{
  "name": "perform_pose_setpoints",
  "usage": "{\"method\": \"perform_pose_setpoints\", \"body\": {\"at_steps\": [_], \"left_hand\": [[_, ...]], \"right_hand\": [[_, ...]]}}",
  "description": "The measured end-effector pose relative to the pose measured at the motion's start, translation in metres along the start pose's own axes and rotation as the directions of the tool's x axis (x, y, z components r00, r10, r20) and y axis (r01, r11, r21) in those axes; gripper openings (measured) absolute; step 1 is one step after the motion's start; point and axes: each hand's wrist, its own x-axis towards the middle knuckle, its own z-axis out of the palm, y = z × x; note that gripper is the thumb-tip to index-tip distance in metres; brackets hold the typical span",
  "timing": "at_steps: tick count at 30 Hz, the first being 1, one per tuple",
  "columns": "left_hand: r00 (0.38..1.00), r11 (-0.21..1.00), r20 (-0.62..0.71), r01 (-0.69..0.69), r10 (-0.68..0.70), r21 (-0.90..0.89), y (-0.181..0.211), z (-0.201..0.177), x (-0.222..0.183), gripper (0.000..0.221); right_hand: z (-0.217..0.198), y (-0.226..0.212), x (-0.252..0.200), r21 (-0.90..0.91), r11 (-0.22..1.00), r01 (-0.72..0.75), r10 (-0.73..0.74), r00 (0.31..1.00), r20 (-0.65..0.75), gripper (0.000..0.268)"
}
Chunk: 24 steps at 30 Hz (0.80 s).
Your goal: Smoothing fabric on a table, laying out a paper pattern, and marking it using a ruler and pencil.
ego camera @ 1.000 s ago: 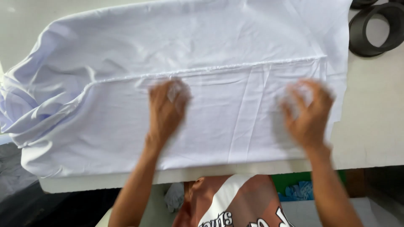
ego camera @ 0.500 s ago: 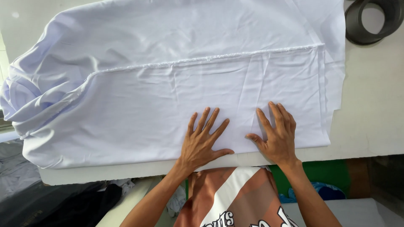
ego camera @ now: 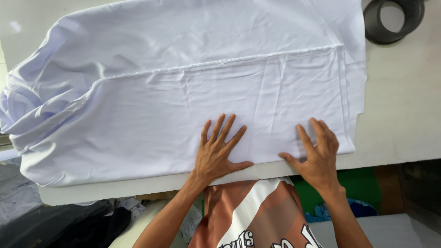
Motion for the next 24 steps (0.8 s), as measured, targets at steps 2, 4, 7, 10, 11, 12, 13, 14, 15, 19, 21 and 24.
{"method": "perform_pose_setpoints", "body": {"at_steps": [2,4,7,10,11,12,13,14,15,19,21,24], "left_hand": [[1.000,1.000,0.011,0.002,-0.002,-0.010,0.000,0.000,0.000,0.098],[1.000,1.000,0.021,0.002,-0.002,-0.021,-0.001,-0.002,0.001,0.097],[0.993,0.994,-0.042,-0.107,0.108,0.018,-0.002,-0.007,0.002,0.088],[0.994,0.995,-0.037,-0.099,0.099,0.013,-0.001,-0.008,0.003,0.087],[0.995,0.995,-0.031,-0.097,0.097,0.013,0.000,-0.009,0.003,0.087],[0.995,0.996,-0.028,-0.091,0.092,0.018,-0.001,-0.009,0.003,0.088],[0.995,0.995,-0.029,-0.096,0.097,0.018,-0.001,-0.009,0.004,0.088],[0.995,0.996,-0.026,-0.092,0.092,0.010,0.000,-0.009,0.004,0.087],[0.996,0.996,-0.022,-0.087,0.087,0.001,0.000,-0.009,0.004,0.086],[0.996,0.996,-0.018,-0.091,0.091,0.003,0.001,-0.009,0.004,0.086],[0.997,0.997,-0.005,-0.080,0.080,-0.001,0.001,-0.009,0.003,0.087],[0.996,0.996,-0.004,-0.085,0.085,0.013,0.001,-0.008,0.002,0.087]], "right_hand": [[-0.006,0.016,-0.011,-0.014,0.999,-0.041,0.040,0.999,-0.014,0.090],[-0.013,0.031,-0.022,-0.029,0.996,-0.082,0.081,0.996,-0.031,0.092],[-0.021,0.051,-0.037,-0.080,0.985,-0.152,0.144,0.985,-0.095,0.088],[-0.025,0.063,-0.046,-0.077,0.970,-0.229,0.212,0.960,-0.183,0.089],[-0.027,0.063,-0.048,-0.059,0.965,-0.257,0.244,0.955,-0.169,0.086],[-0.028,0.064,-0.049,-0.036,0.959,-0.280,0.271,0.950,-0.157,0.083],[-0.029,0.068,-0.049,-0.038,0.959,-0.282,0.273,0.949,-0.160,0.083],[-0.030,0.070,-0.051,-0.033,0.959,-0.282,0.272,0.946,-0.176,0.080],[-0.031,0.073,-0.054,-0.028,0.959,-0.282,0.271,0.943,-0.191,0.078],[-0.033,0.077,-0.059,-0.024,0.934,-0.357,0.344,0.915,-0.212,0.077],[-0.034,0.075,-0.059,0.013,0.905,-0.426,0.420,0.887,-0.190,0.075],[-0.031,0.073,-0.060,0.098,0.881,-0.462,0.473,0.861,-0.187,0.060]]}}
